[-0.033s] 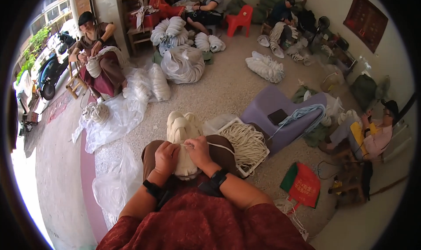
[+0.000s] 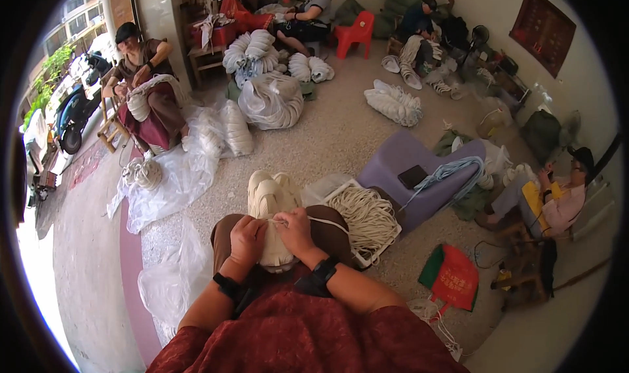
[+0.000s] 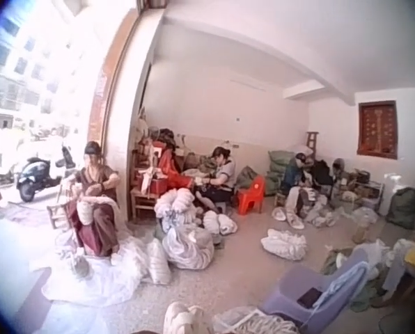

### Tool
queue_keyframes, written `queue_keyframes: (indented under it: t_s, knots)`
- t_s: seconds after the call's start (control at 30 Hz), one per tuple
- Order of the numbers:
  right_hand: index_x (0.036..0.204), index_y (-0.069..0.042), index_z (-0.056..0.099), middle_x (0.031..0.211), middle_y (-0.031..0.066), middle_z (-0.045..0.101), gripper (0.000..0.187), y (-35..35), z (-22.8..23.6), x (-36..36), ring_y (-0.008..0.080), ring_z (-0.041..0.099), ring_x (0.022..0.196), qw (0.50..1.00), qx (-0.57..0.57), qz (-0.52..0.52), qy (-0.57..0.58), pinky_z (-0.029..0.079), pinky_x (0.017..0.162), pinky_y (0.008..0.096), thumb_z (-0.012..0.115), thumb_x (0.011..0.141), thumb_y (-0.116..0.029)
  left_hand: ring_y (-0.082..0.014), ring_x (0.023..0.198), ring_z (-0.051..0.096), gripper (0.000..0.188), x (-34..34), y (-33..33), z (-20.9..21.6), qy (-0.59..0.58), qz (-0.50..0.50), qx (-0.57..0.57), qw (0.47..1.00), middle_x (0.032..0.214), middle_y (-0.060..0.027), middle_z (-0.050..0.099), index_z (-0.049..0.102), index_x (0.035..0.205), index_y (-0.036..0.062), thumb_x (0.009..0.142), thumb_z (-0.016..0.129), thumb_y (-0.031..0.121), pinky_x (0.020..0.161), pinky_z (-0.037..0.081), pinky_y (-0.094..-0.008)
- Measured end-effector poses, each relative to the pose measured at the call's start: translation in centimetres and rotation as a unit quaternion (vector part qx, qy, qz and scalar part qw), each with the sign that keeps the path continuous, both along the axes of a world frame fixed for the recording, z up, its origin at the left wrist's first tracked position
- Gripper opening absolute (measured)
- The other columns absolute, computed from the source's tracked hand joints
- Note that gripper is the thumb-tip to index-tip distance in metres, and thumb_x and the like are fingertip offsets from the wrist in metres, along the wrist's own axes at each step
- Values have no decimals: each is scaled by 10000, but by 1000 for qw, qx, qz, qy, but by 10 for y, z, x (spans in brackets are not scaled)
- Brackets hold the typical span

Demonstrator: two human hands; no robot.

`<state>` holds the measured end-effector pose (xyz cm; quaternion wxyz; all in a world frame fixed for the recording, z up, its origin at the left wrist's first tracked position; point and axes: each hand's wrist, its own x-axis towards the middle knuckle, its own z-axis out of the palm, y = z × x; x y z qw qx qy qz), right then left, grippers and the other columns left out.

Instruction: The person is assembling shoe components, specifically lacing and packaging footwear parts in a workshop.

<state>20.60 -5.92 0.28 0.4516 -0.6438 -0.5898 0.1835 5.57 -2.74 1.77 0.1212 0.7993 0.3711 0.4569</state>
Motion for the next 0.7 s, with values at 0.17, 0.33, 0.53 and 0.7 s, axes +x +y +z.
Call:
queue_keyframes:
  t_s: [0.17,0.33,0.53,0.7]
  knots:
    - [958,-103,670,932,89,427,251,-6,-1,0,241,449,910,1000,-16,11,9,392,859,313,672,708,-106,-287,663,567,13,2,4,2,27,-10,7,1000,694,-87,542,604,740,67,733,613,73,600,474,-373]
    - [986,-113,649,977,107,437,297,-3,-2,3,262,455,968,999,-33,28,-2,387,885,323,664,691,-90,-299,740,565,33,3,7,2,115,2,-46,992,762,-101,536,554,777,79,762,581,91,646,470,-396]
    - [1054,-96,594,968,162,523,401,-11,19,3,325,501,953,995,32,16,-90,424,822,398,675,666,-155,-335,714,541,34,-51,9,14,103,69,-63,990,765,-143,535,526,772,51,801,537,66,628,442,-429]
    - [1085,-27,554,965,172,546,426,-1,20,6,333,489,979,985,62,39,-158,397,821,424,634,674,-103,-116,733,570,137,-28,28,5,-314,-88,-387,863,923,-61,619,543,876,63,935,470,162,608,448,-227]
